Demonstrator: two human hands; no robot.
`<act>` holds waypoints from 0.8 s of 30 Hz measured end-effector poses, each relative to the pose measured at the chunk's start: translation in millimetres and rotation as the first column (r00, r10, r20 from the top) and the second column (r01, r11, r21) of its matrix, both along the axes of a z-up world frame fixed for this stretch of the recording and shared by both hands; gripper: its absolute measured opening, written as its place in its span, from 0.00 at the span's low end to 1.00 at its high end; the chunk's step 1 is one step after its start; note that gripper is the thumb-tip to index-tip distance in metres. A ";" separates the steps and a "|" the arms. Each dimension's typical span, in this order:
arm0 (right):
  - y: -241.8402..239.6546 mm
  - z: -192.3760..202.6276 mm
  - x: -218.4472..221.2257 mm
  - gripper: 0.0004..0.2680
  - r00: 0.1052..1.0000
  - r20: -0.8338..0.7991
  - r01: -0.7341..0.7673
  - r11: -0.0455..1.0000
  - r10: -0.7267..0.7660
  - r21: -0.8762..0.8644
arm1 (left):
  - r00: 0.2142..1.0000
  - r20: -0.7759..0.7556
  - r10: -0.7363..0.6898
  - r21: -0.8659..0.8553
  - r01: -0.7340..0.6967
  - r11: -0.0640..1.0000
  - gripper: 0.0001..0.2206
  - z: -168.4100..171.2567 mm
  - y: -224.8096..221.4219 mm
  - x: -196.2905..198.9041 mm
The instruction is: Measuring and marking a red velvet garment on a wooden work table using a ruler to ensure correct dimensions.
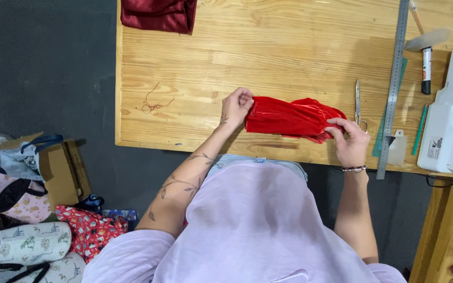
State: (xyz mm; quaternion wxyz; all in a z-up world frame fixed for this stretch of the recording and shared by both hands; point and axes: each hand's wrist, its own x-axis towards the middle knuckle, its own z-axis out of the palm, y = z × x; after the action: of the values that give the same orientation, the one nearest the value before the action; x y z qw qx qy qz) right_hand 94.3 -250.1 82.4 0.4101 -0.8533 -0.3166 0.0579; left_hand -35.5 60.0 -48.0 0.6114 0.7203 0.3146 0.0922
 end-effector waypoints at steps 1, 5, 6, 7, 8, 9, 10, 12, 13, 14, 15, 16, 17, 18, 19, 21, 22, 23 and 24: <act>-0.6 -1.4 0.7 0.06 1.000 0.000 0.003 1.000 -0.003 0.001 | 1.000 0.000 -0.003 0.001 0.003 1.000 0.08 2.7 -0.7 -2.2; -2.4 -4.6 -0.2 0.06 1.000 -0.009 0.006 1.000 -0.006 -0.009 | 0.970 0.008 -0.244 0.013 0.243 0.970 0.11 26.1 -2.4 -15.5; -2.2 -4.5 -0.1 0.06 1.000 -0.014 0.008 1.000 -0.008 -0.003 | 0.949 -0.015 -0.316 0.079 0.316 0.945 0.13 35.4 -1.7 -17.8; -2.6 -5.3 0.4 0.06 1.000 -0.014 0.009 1.000 -0.009 -0.002 | 0.948 -0.016 -0.316 0.079 0.317 0.945 0.13 35.6 -3.3 -20.4; -3.0 -6.1 0.8 0.06 1.000 -0.011 0.009 1.000 -0.009 -0.007 | 0.943 -0.041 -0.331 0.108 0.333 0.937 0.12 35.8 -5.0 -23.0; -3.9 -6.6 0.7 0.06 1.000 -0.009 0.011 1.000 -0.011 -0.013 | 0.936 -0.067 -0.345 0.136 0.351 0.926 0.12 36.2 -7.0 -25.8; -4.2 -7.0 0.7 0.06 1.000 -0.009 0.013 1.000 -0.013 -0.013 | 0.935 -0.067 -0.347 0.136 0.353 0.926 0.12 36.6 -9.4 -24.5; -4.9 -7.7 0.9 0.06 1.000 -0.003 0.009 1.000 -0.009 -0.014 | 0.936 -0.146 -0.319 0.158 0.341 0.927 0.16 37.4 -14.3 -21.1; -4.3 -6.8 -0.1 0.06 1.000 -0.004 0.011 1.000 -0.011 -0.014 | 0.936 -0.147 -0.321 0.157 0.342 0.926 0.16 36.3 -15.7 -19.8; -3.7 -5.9 -1.1 0.06 1.000 -0.006 0.018 1.000 -0.018 -0.014 | 0.922 -0.178 -0.343 0.209 0.376 0.903 0.15 35.3 -17.3 -18.5; -2.9 -5.0 -1.7 0.06 1.000 -0.006 0.025 1.000 -0.025 -0.013 | 0.908 -0.209 -0.363 0.260 0.409 0.874 0.14 34.4 -18.4 -16.6; -4.1 -6.3 -1.5 0.06 1.000 -0.006 0.027 1.000 -0.027 -0.013 | 0.907 -0.210 -0.364 0.261 0.411 0.873 0.14 28.7 -18.0 -15.6; -5.2 -7.4 -1.2 0.06 1.000 -0.005 0.025 1.000 -0.025 -0.012 | 0.895 -0.238 -0.378 0.291 0.436 0.851 0.11 23.0 -17.5 -14.1; -6.4 -8.6 -0.8 0.06 1.000 -0.003 0.023 1.000 -0.023 -0.012 | 0.882 -0.266 -0.389 0.320 0.462 0.827 0.08 17.1 -16.9 -12.4; -7.0 -9.0 -1.1 0.06 1.000 -0.004 0.027 1.000 -0.027 -0.013 | 0.880 -0.266 -0.393 0.320 0.465 0.825 0.08 21.0 -15.4 -14.7; -8.2 -10.1 -1.7 0.06 0.999 -0.008 0.044 0.999 -0.045 -0.006 | 0.913 -0.236 -0.332 0.295 0.393 0.871 0.07 28.6 -12.4 -19.6; -8.6 -9.4 -3.2 0.06 0.999 -0.009 0.048 0.999 -0.048 -0.007 | 0.912 -0.236 -0.335 0.294 0.396 0.870 0.07 26.2 -11.4 -22.9; -8.2 -8.7 -4.1 0.06 0.999 -0.014 0.049 0.999 -0.049 -0.006 | 0.926 -0.215 -0.309 0.263 0.360 0.895 0.08 23.9 -9.8 -26.2; -7.5 -8.1 -5.1 0.06 0.999 -0.019 0.050 0.999 -0.050 -0.006 | 0.939 -0.194 -0.283 0.230 0.324 0.918 0.09 21.6 -7.9 -29.6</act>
State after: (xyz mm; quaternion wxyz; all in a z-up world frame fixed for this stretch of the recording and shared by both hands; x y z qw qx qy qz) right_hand 89.2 -257.7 74.4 0.4121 -0.8615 -0.2913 0.0566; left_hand -65.1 52.1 -26.4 0.4923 0.8389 0.2313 -0.0206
